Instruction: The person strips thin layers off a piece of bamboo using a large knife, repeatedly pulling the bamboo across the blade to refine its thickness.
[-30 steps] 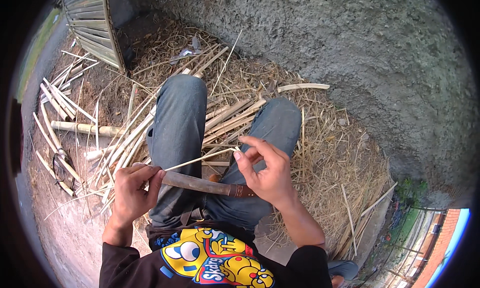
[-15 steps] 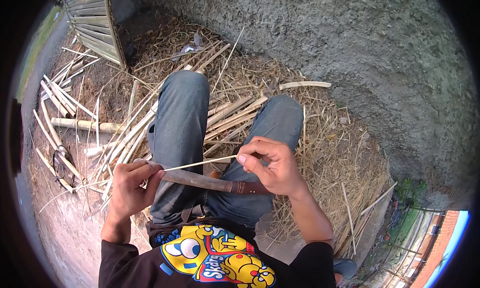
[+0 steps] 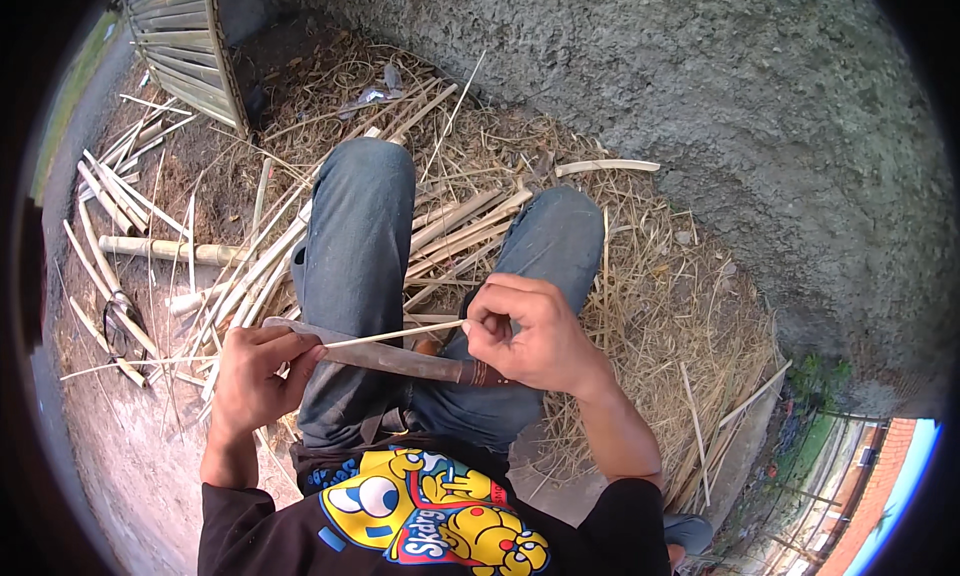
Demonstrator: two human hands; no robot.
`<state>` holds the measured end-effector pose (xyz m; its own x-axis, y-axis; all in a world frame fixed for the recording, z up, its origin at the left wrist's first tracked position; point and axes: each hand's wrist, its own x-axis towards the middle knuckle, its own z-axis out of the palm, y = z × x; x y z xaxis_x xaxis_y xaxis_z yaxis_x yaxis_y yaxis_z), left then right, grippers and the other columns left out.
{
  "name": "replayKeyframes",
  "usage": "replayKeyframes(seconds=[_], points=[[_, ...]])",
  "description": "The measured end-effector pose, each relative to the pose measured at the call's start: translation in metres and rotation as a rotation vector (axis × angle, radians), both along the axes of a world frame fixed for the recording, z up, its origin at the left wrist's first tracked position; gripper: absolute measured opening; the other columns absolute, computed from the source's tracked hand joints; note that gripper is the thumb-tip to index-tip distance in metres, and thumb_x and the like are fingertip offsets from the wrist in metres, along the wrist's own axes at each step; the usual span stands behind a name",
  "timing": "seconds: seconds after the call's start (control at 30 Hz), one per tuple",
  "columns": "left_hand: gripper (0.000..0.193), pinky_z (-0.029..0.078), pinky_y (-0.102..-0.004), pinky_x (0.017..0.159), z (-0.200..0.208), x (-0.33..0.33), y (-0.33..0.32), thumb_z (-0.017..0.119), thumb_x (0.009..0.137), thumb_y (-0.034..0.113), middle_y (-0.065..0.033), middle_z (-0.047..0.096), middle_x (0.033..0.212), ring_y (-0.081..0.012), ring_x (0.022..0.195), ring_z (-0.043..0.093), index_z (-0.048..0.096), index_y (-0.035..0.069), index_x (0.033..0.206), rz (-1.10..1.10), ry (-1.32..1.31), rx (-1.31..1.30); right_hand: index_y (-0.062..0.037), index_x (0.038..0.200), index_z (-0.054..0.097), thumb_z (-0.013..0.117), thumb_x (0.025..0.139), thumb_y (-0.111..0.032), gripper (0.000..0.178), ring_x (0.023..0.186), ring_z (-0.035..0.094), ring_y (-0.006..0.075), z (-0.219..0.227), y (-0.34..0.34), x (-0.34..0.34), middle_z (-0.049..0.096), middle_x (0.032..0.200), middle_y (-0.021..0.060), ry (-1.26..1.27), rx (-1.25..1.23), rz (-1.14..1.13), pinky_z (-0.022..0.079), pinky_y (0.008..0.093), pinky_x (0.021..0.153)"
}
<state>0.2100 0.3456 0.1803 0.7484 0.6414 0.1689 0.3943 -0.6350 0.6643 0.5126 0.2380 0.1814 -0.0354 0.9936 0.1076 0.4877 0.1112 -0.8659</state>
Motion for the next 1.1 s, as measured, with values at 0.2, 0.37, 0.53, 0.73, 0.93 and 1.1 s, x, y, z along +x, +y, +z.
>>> replayKeyframes(seconds=[0.2, 0.37, 0.53, 0.73, 0.93, 1.1], points=[[0.007, 0.044, -0.0352, 0.051, 0.008, 0.010, -0.007, 0.073, 0.087, 0.006, -0.0147, 0.064, 0.066, -0.0283, 0.053, 0.060, 0.072, 0.000, 0.083, 0.144, 0.087, -0.047, 0.0020, 0.089, 0.063, 0.073, 0.081, 0.004, 0.013, 0.060, 0.057, 0.0193, -0.039, -0.002, -0.013, 0.050, 0.078, 0.0058, -0.550, 0.586, -0.080, 0.048, 0.0296, 0.053], [0.025, 0.039, -0.0291, 0.053, -0.001, -0.002, 0.005, 0.066, 0.099, 0.014, -0.0026, 0.059, 0.061, -0.0092, 0.055, 0.049, 0.070, -0.001, 0.080, 0.014, 0.045, -0.717, 0.0040, 0.100, 0.063, 0.068, 0.088, 0.006, 0.013, 0.062, 0.057, 0.0174, -0.044, -0.006, -0.016, 0.055, 0.082, 0.0075, 0.029, 0.599, -0.175, 0.048, 0.0308, 0.056], [0.036, 0.025, -0.0271, 0.046, -0.014, -0.002, 0.005, 0.057, 0.107, 0.026, 0.0093, 0.044, 0.056, -0.0037, 0.049, 0.033, 0.069, 0.002, 0.082, -0.172, -0.084, -1.030, -0.0011, 0.098, 0.059, 0.058, 0.104, -0.016, 0.016, 0.059, 0.045, 0.0110, -0.029, -0.001, -0.037, 0.049, 0.084, 0.0030, 1.422, 0.061, 0.104, 0.039, 0.0267, 0.054], [0.044, 0.019, -0.0259, 0.047, -0.032, 0.004, -0.011, 0.048, 0.110, 0.035, 0.0093, 0.030, 0.057, -0.0043, 0.049, 0.024, 0.057, 0.006, 0.078, -0.323, -0.145, -1.687, -0.0014, 0.098, 0.059, 0.059, 0.103, -0.016, 0.015, 0.058, 0.047, 0.0112, -0.017, 0.007, -0.045, 0.049, 0.082, 0.0028, 1.575, 0.072, 0.245, 0.039, 0.0267, 0.054], [0.046, 0.020, -0.0258, 0.048, -0.057, -0.002, -0.029, 0.045, 0.110, 0.039, 0.0067, 0.030, 0.062, -0.0063, 0.051, 0.022, 0.052, 0.007, 0.079, -0.463, -0.323, -2.261, -0.0011, 0.111, 0.066, 0.073, 0.081, 0.007, 0.031, 0.073, 0.065, 0.0216, -0.007, 0.010, -0.026, 0.060, 0.095, 0.0054, -0.176, 0.836, -0.127, 0.055, 0.0323, 0.059], [0.045, 0.026, -0.0250, 0.050, -0.041, 0.010, -0.037, 0.043, 0.112, 0.036, 0.0040, 0.039, 0.063, -0.0059, 0.055, 0.031, 0.062, 0.001, 0.092, -0.440, -0.295, -1.717, -0.0030, 0.112, 0.066, 0.077, 0.073, 0.005, 0.041, 0.075, 0.065, 0.0210, -0.016, 0.012, -0.019, 0.058, 0.096, 0.0035, -0.342, 0.885, -0.120, 0.056, 0.0337, 0.059]])
